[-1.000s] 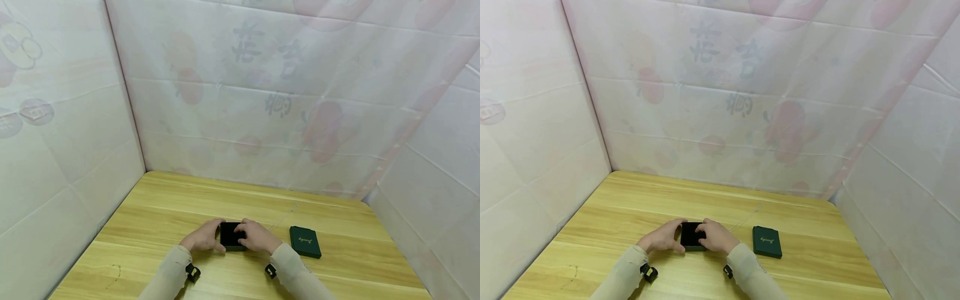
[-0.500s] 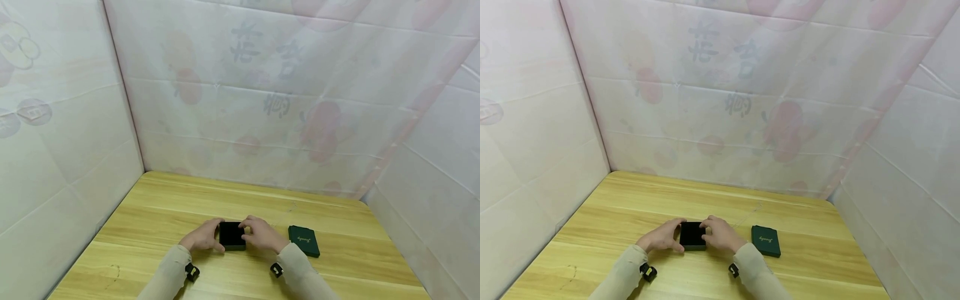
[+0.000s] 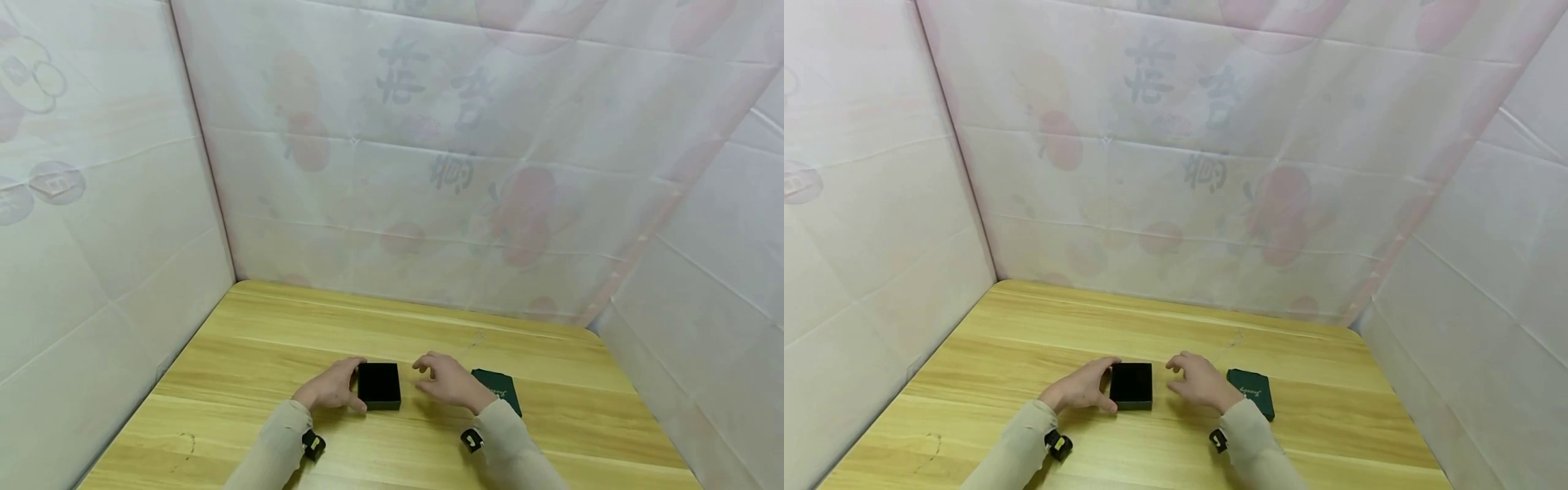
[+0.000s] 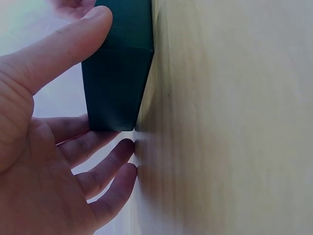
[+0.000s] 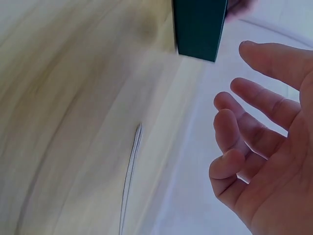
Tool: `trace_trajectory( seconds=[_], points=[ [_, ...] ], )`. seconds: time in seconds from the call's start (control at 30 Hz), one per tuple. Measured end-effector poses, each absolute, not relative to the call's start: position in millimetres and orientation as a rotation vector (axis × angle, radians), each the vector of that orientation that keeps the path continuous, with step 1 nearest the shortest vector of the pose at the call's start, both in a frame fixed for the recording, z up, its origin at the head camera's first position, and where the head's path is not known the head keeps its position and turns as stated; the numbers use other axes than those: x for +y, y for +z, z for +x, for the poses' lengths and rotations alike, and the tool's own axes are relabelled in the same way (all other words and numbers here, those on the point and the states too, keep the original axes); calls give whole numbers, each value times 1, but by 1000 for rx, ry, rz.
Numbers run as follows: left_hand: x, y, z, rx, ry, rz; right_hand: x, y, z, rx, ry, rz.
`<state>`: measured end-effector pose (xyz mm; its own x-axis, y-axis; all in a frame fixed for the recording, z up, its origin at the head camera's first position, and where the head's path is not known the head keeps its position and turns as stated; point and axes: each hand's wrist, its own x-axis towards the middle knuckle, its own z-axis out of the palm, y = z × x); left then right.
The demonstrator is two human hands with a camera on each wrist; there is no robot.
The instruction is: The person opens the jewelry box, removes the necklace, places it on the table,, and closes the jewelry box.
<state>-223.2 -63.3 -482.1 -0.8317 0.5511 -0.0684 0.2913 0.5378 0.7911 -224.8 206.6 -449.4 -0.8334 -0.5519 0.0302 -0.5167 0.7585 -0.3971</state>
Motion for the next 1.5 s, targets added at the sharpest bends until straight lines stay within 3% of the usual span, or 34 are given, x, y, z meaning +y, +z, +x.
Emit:
trace_trajectory(
  seconds=[1.2,1.5],
  points=[
    [-64,-483,-223,2499,1150,717,305,-446,-218,3044,-458,-475],
    [-64,-484,-223,2498,1153,722,323,-448,-212,3039,-321,-487]
  ],
)
